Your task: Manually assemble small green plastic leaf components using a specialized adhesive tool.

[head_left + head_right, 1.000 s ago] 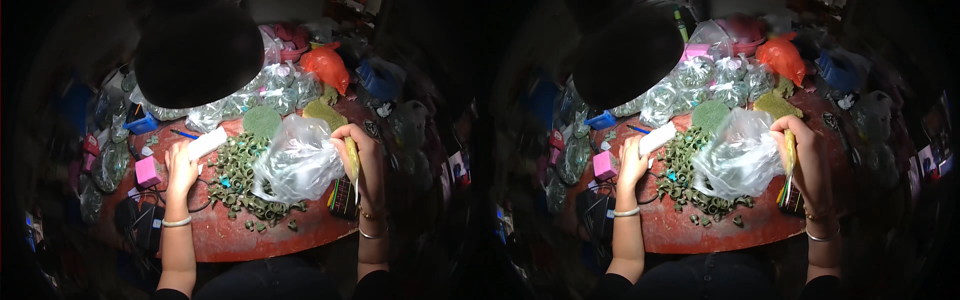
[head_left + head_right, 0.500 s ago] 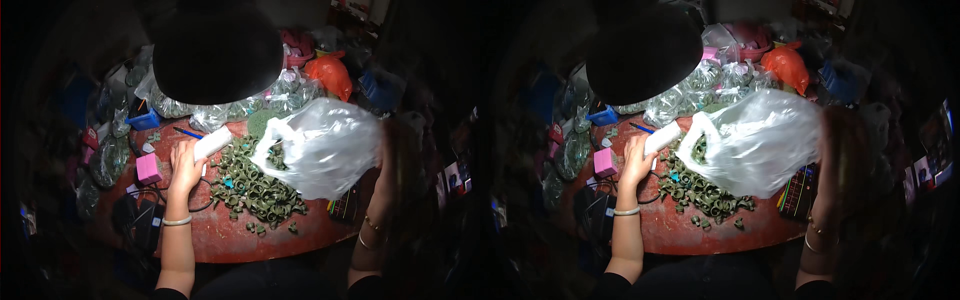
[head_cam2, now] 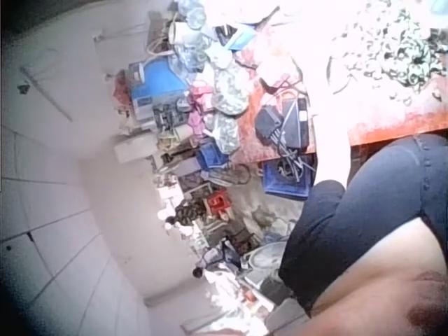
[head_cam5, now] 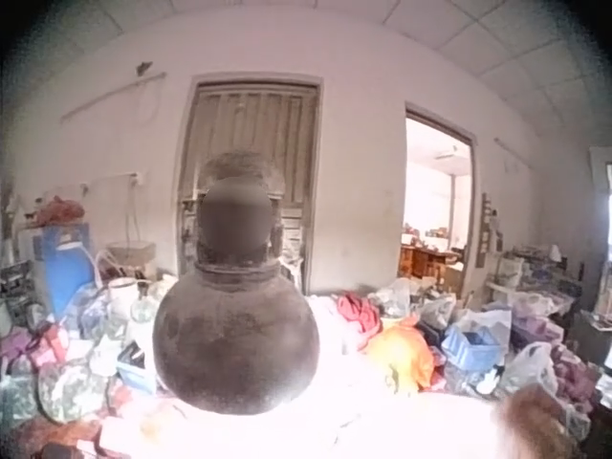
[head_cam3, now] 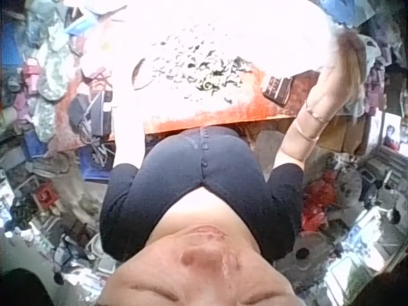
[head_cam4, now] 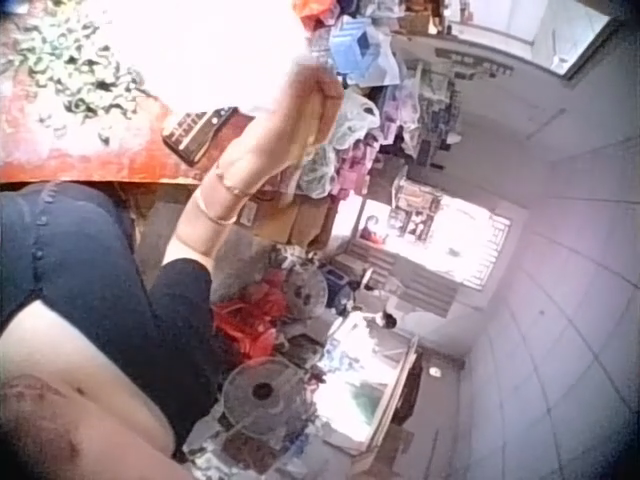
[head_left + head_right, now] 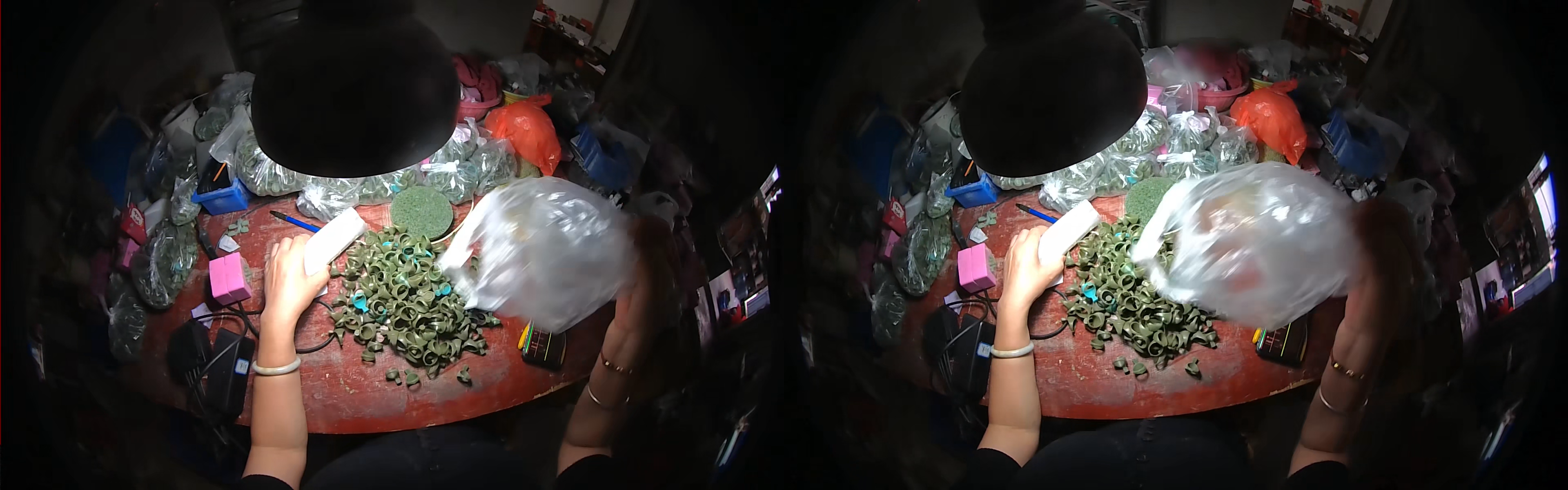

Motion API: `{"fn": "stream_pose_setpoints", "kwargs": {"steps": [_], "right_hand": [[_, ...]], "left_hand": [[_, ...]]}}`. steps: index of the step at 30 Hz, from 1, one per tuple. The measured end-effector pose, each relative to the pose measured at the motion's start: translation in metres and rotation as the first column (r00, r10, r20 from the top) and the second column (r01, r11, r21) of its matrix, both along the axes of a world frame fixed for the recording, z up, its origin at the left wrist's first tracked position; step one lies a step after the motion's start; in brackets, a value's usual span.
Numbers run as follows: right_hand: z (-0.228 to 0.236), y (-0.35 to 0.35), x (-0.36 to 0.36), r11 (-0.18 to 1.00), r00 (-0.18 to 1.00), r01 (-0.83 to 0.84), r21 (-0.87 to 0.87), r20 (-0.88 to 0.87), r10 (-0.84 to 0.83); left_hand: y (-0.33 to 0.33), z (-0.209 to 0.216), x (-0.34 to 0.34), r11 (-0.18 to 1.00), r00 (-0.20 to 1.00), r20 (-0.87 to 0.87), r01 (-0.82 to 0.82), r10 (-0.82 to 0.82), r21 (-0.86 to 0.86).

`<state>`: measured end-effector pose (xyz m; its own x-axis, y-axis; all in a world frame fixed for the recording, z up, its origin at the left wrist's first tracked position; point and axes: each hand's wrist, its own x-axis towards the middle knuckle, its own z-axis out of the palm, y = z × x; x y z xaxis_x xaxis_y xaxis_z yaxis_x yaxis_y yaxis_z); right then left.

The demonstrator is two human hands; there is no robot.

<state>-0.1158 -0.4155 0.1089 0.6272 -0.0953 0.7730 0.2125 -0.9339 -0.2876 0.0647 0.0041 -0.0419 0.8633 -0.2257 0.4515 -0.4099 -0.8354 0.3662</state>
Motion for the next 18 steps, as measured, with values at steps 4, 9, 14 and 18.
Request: {"fn": "stream_pose_setpoints", "kwargs": {"steps": [4, 9, 14, 18], "right_hand": [[0.018, 0.06, 0.024, 0.98, 0.854, -0.171, 0.106, -0.481, 0.201], [0.033, 0.062, 0.011, 0.986, 0.986, -0.161, 0.049, -0.045, 0.163], [0.02, 0.029, 0.017, 0.943, 0.99, -0.14, 0.303, 0.037, 0.136], [0.003, -0.02, 0.027, 0.938, 0.974, -0.171, 0.301, -0.095, 0.208]], "left_hand": [[0.009, -0.003, 0.002, 1.0, 1.0, 0.012, 0.004, -0.004, -0.003], [0.004, 0.003, -0.002, 1.0, 0.999, -0.018, -0.026, 0.026, -0.01], [0.002, 0.003, -0.003, 0.999, 1.0, -0.022, -0.02, 0.019, -0.047], [0.008, 0.007, 0.001, 0.996, 0.998, 0.048, -0.031, 0.036, -0.087]]}}
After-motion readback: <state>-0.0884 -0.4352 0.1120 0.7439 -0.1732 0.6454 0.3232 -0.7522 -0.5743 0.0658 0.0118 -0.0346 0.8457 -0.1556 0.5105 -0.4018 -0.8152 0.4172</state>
